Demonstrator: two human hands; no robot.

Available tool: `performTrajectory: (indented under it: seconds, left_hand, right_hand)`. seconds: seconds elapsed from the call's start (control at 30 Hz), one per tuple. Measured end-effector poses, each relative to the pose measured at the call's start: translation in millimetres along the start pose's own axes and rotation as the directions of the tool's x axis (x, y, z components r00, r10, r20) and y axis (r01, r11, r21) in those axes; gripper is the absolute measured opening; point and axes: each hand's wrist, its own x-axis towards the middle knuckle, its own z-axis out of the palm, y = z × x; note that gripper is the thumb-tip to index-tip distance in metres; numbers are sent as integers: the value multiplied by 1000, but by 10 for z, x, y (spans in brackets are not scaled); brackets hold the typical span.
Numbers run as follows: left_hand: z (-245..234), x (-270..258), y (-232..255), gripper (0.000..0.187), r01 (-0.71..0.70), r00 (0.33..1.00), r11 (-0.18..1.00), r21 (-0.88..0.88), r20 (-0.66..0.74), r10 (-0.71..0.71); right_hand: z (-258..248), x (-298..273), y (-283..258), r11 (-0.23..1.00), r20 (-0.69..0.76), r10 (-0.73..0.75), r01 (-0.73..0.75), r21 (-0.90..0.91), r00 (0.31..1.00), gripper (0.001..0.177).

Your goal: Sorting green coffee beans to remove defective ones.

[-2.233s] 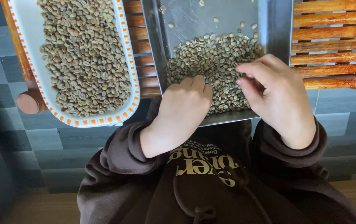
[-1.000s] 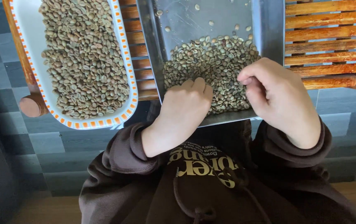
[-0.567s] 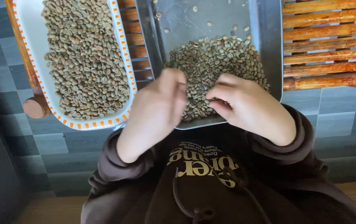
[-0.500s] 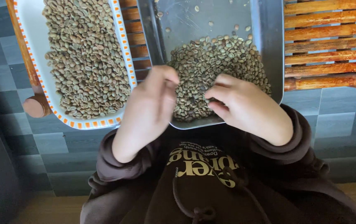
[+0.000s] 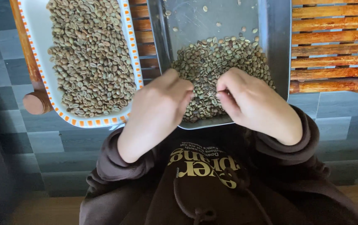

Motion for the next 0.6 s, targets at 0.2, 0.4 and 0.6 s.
performTrajectory:
  seconds: [0.2, 0.4, 0.6]
  left_hand:
    - [210, -15, 95, 6, -38, 996, 943, 330, 91, 9]
    - [544, 9, 154, 3, -32, 996, 787, 616, 88, -28]
    - [379, 66, 83, 5, -51, 996, 910, 411, 91, 15]
  right_hand:
    - [-91, -77, 97, 993, -107, 84, -74, 91, 991, 12]
    - [-208, -72, -81, 985, -161, 146, -128, 117, 976, 9]
    - [-38, -90, 143, 998, -101, 22, -15, 68, 995, 8]
